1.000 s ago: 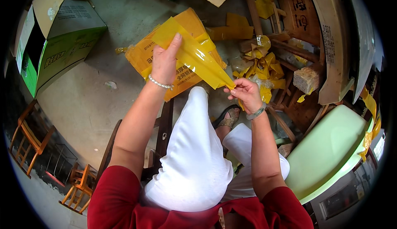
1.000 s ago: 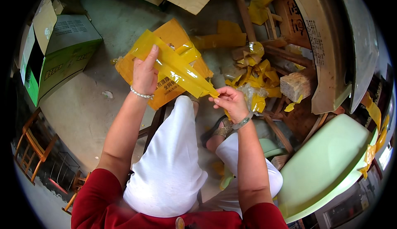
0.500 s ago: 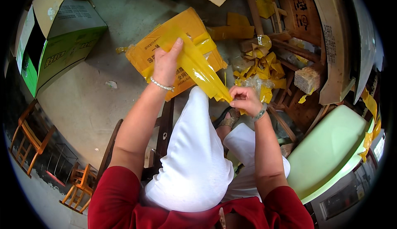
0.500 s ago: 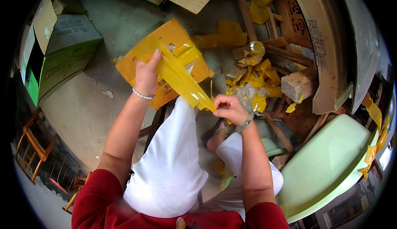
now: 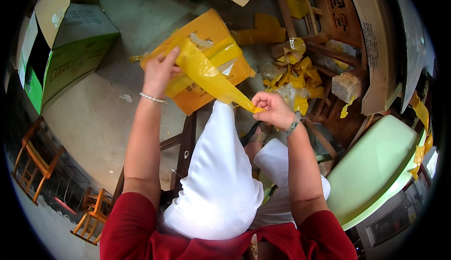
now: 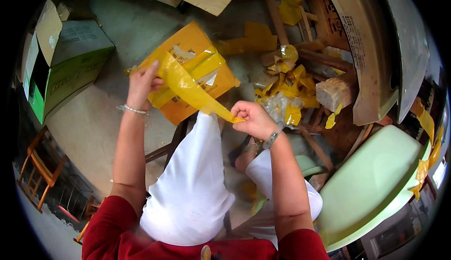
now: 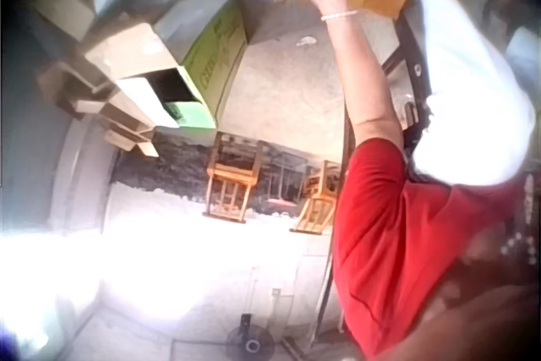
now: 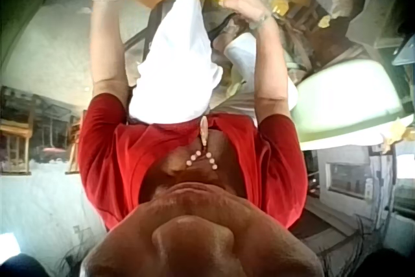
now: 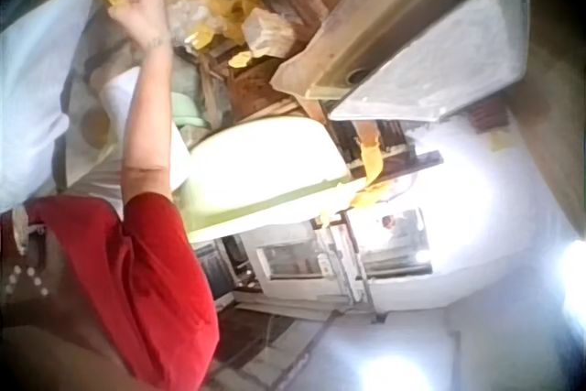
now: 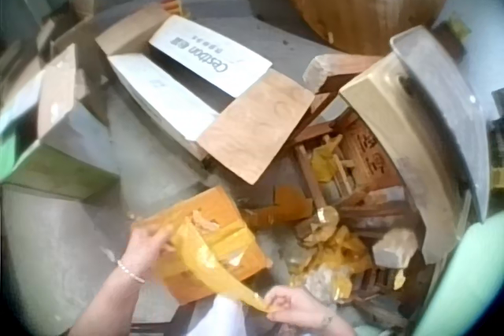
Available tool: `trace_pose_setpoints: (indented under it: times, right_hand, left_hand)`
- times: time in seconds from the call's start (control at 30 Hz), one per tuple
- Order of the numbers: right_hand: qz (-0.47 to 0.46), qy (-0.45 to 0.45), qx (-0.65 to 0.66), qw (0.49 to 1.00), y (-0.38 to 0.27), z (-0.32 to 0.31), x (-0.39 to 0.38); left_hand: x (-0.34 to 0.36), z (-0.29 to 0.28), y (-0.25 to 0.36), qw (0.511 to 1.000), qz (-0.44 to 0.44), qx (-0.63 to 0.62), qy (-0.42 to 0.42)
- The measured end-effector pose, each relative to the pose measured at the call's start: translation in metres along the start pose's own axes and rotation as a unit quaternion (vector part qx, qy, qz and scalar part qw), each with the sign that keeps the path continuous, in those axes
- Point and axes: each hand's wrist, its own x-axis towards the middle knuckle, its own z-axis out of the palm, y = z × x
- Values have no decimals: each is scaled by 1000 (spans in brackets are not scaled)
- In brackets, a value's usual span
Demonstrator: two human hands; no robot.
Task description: The person sits and uses their hands to peel yellow tape and plastic wrap off a small cardboard box, then moves the box aside to pick up a plastic bag and some corn from a large green bowl.
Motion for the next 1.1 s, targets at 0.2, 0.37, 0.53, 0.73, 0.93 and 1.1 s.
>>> trace_pose_setpoints:
  times: [0.2,0.37,0.53,0.73,0.93,1.1]
  right_hand:
    - [-48,-6,-170,984,-23,0,-4]
    - [-75,40,-346,934,-60,12,-1]
    - [-276,231,-281,890,-76,20,-21]
    - [-596,329,-99,726,-74,29,-48]
    - [-438,188,-184,860,-92,28,-42]
    - [-386,120,-160,901,-79,27,-31]
  left_hand:
    - [-43,3,40,779,571,255,37]
    - [-74,54,41,773,481,316,-269]
    - [-62,49,35,853,409,244,-213]
    - [-86,25,58,911,157,-267,-272]
    - [-109,39,60,877,180,-298,-331]
    - [-112,48,53,872,223,-266,-346]
